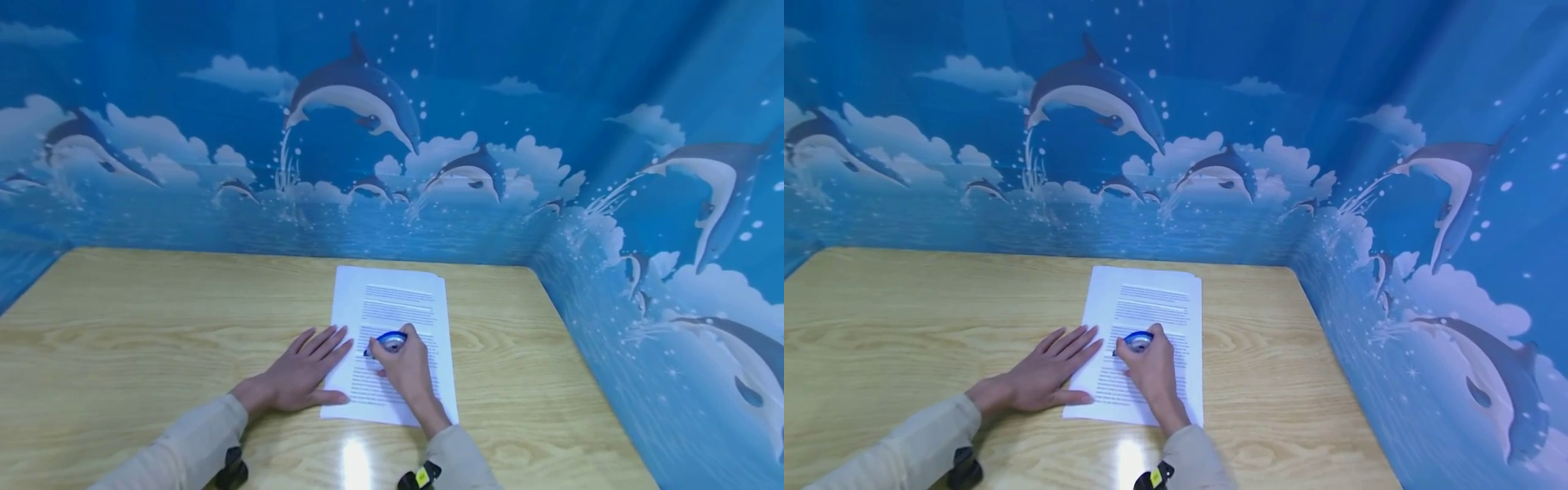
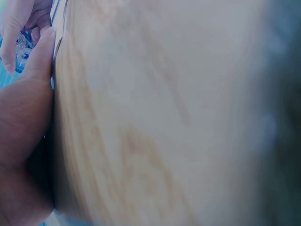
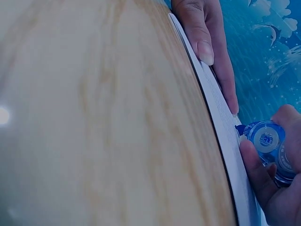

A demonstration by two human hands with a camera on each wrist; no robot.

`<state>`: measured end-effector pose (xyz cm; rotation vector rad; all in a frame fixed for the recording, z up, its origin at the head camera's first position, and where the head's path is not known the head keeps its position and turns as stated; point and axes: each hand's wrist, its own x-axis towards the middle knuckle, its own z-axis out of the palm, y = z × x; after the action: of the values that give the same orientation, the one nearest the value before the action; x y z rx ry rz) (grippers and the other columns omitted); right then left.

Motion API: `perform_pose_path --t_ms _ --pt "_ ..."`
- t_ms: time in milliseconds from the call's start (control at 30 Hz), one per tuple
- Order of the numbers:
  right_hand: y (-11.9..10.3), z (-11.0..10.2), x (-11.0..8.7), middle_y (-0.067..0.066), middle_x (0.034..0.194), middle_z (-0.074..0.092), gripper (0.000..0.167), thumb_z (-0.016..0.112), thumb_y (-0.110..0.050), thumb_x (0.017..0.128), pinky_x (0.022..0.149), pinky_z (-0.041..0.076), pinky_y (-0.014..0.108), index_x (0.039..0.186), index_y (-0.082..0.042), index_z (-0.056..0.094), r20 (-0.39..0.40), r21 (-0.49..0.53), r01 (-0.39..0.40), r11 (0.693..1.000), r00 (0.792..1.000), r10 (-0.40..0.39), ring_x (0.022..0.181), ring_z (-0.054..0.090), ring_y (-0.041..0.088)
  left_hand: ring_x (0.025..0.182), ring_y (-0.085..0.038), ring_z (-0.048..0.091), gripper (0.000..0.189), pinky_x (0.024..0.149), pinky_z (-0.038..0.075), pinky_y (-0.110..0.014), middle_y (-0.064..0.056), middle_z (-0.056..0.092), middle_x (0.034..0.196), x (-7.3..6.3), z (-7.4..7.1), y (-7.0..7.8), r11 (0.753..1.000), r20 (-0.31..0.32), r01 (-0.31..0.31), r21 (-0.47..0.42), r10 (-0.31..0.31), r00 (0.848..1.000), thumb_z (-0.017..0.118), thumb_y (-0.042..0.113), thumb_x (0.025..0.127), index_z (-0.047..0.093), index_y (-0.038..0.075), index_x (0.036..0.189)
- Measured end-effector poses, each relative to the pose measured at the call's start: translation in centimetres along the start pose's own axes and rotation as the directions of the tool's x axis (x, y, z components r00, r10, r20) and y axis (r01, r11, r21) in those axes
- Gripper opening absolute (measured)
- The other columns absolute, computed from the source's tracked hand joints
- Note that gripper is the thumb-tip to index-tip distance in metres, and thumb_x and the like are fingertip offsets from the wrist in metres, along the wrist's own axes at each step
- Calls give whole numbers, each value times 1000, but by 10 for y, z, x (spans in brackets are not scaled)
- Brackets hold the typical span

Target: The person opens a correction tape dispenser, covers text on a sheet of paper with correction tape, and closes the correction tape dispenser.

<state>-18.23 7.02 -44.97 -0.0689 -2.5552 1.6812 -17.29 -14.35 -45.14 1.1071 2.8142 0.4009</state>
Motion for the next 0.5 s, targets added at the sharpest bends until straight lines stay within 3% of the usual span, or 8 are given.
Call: perform_pose_path --t_ms 500 --pt "6 -18 -2 9 74 65 38 77 -22 80 43 53 31 89 -3 46 4 7 25 1000 1000 -25 44 62 17 143 -32 9 88 113 4 -54 -13 11 158 0 3 0 1000 -6 14 -8 -14 1000 42 68 90 23 8 152"
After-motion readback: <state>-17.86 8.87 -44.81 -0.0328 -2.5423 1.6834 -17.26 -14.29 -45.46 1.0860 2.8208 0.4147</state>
